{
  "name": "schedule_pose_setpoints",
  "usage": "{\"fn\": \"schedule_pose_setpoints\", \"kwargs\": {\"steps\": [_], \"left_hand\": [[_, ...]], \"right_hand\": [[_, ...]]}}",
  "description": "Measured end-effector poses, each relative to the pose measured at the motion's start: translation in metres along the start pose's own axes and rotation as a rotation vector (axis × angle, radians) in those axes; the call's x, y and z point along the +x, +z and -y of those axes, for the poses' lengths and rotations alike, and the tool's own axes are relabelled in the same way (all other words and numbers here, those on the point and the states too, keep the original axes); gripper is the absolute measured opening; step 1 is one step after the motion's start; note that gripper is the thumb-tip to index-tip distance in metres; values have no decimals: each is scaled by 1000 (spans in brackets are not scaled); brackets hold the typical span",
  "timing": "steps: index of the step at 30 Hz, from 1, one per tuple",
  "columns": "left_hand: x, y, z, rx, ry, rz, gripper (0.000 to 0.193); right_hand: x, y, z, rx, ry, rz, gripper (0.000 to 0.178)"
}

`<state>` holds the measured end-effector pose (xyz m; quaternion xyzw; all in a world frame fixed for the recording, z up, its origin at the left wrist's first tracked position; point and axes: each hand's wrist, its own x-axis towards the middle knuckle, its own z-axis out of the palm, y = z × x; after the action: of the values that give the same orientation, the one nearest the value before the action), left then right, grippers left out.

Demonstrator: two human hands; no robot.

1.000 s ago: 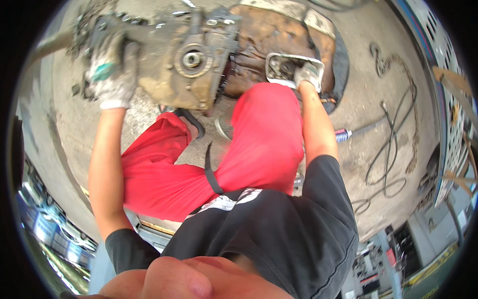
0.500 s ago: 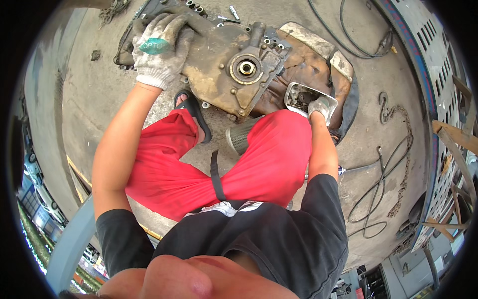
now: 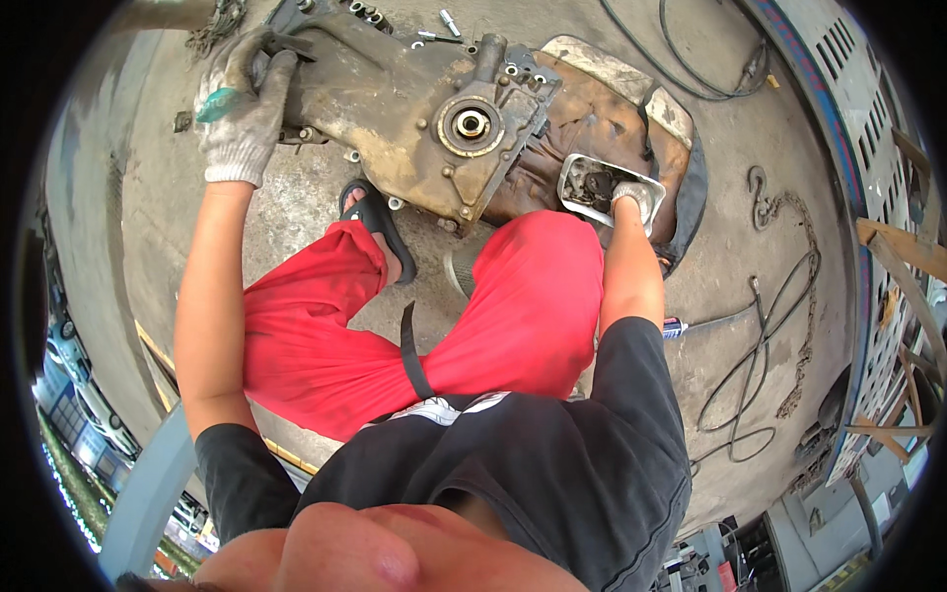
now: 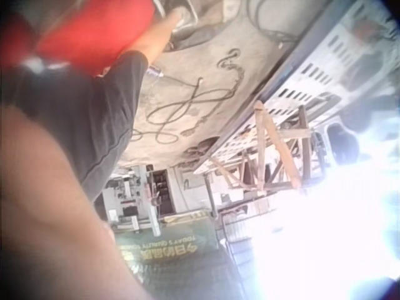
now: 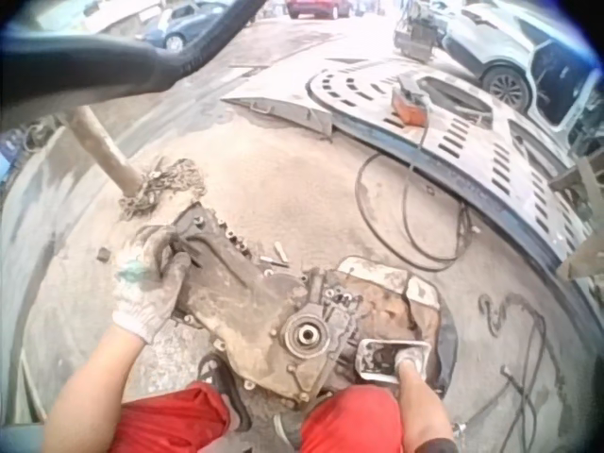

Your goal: The person sits on the floor and assembles a car engine block. They place a timing chain onto the engine, insert and tighten bolts by hand, and then fit a metal cover over the assembly, securing it with additional bolts.

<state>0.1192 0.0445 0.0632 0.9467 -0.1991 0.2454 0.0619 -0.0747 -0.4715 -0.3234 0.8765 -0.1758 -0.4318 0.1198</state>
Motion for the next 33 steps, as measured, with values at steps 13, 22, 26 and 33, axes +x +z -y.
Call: {"fn": "schedule_pose_setpoints", "kwargs": {"steps": [13, 22, 26, 33], "left_hand": [[-9, 18, -2, -355, -355, 104, 48], [-9, 37, 5, -205, -215, -164, 33], [-10, 33, 0, -207, -245, -139, 31], [-11, 33, 5, -205, -161, -194, 26]], "right_hand": [[4, -13, -10, 460, 267, -23, 49], [-99, -30, -40, 1538, 114, -48, 48], [-207, -108, -54, 2033, -187, -170, 46], [-284, -350, 28, 1450, -719, -619, 30]]}}
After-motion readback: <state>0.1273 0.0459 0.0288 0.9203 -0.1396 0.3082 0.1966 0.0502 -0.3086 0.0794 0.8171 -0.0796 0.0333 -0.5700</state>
